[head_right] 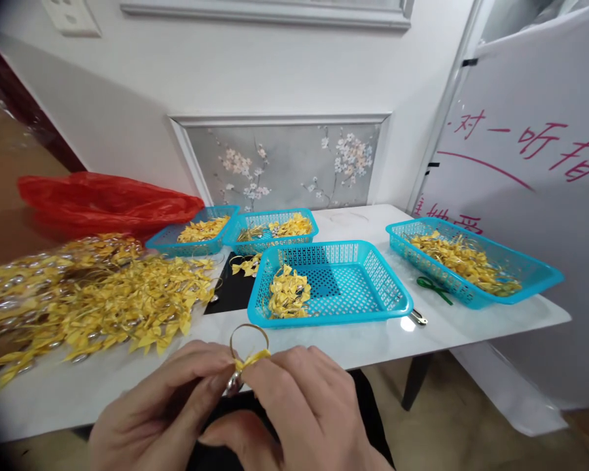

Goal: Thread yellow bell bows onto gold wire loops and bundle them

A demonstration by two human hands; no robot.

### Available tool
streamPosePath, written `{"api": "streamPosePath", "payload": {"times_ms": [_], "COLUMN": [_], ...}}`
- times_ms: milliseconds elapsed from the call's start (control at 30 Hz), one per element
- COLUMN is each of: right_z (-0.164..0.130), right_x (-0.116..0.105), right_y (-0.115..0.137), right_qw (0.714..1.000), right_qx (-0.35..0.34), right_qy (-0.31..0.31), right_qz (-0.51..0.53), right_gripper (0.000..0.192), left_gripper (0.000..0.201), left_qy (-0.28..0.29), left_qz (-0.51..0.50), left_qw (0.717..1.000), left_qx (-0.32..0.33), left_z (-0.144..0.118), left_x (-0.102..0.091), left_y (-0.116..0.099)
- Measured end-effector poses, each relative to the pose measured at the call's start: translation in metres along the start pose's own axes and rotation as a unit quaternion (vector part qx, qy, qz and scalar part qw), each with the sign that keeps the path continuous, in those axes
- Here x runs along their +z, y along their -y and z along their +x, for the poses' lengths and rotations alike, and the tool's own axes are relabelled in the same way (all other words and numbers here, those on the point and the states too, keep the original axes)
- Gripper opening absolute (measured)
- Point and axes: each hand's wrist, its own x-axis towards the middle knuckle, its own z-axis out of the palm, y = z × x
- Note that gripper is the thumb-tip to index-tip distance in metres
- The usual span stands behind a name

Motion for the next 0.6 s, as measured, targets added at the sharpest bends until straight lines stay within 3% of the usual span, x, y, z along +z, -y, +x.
{"api": "streamPosePath", "payload": {"times_ms": [133, 267, 400, 500, 600], "right_z": [-0.0032, -0.0083, -0.0078, -0.0040, -0.0011], "right_x": [0.0076, 0.0065, 0.0030, 0.0000, -0.0020], "right_y": [-0.0046, -0.0062, -0.0010, 0.0018, 0.0000], "right_qw": [0.999, 0.997, 0.975, 0.922, 0.832], "right_qx": [-0.025, 0.052, 0.154, 0.268, 0.355], "right_qy": [-0.014, -0.021, -0.010, 0.017, 0.082], "right_qz": [-0.032, 0.051, 0.161, 0.280, 0.420], "right_gripper": [0.023, 0.023, 0.026, 0.011, 0.008], "left_gripper": [0.032, 0.027, 0.023, 0.019, 0.018], "left_qy": [-0.022, 0.005, 0.049, 0.055, 0.052], "left_qz": [0.020, -0.007, -0.045, -0.072, -0.074], "left_qw": [0.997, 1.000, 0.997, 0.994, 0.993], "left_qx": [0.064, 0.012, -0.036, -0.068, -0.082], "left_z": [-0.0043, -0.0034, -0.0001, 0.0008, 0.0009], "left_x": [0.0016, -0.0012, -0.0042, -0.0043, -0.0038], "left_y": [-0.0032, -0.0018, -0.0009, -0.0013, -0.0024]}}
